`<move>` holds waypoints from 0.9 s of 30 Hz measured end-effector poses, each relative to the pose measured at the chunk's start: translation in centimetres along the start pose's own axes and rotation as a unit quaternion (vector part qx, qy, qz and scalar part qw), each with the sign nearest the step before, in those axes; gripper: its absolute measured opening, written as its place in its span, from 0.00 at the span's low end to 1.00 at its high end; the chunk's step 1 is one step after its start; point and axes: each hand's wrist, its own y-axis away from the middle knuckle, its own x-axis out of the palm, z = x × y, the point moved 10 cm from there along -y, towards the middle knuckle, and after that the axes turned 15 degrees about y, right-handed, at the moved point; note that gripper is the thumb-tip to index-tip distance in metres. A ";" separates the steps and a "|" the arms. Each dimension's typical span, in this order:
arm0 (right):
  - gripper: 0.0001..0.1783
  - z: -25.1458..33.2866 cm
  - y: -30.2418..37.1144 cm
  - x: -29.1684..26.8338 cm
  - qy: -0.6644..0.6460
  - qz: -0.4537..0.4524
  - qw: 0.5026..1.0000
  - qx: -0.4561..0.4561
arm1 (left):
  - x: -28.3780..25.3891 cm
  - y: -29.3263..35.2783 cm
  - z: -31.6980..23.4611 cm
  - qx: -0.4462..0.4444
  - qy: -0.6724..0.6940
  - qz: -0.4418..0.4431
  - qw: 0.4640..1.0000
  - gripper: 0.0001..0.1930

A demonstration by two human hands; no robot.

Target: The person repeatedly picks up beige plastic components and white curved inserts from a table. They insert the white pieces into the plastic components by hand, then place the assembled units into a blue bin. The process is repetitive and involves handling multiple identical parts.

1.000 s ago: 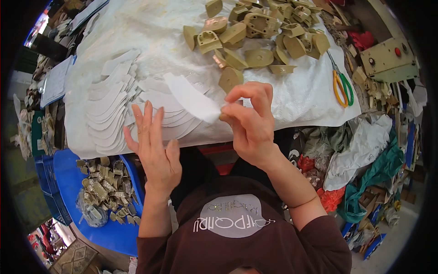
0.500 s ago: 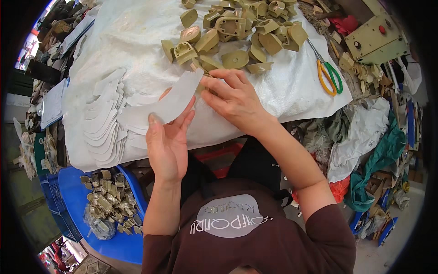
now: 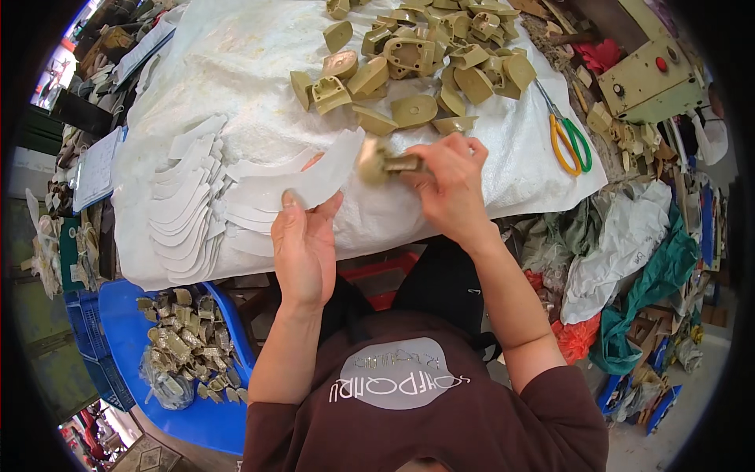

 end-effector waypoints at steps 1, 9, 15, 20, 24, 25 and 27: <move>0.16 -0.2 0.1 -0.4 -0.001 -0.013 1.000 0.017 | -0.1 0.1 0.0 0.004 -0.005 0.001 1.000 0.26; 0.17 3.3 0.4 -0.9 0.097 0.037 0.986 -0.132 | 1.6 0.8 1.5 -0.059 0.054 0.118 0.990 0.26; 0.19 4.1 0.4 0.3 0.034 0.130 0.975 -0.178 | 3.8 0.6 2.0 -0.015 -0.012 0.112 0.994 0.25; 0.25 -3.6 2.4 0.7 -0.282 0.014 0.954 0.102 | 3.2 0.3 2.8 -0.026 -0.018 0.101 0.994 0.24; 0.41 -5.0 2.6 0.0 -0.152 0.002 0.969 0.196 | 2.2 0.3 2.7 -0.002 -0.016 0.059 0.998 0.24; 0.43 -4.0 2.2 -0.1 -0.073 0.012 0.987 0.141 | 1.6 0.5 2.5 0.009 -0.016 0.038 0.999 0.24; 0.46 -3.5 2.2 0.6 -0.009 0.058 0.992 0.110 | 1.2 0.7 2.7 -0.037 0.019 0.028 0.999 0.23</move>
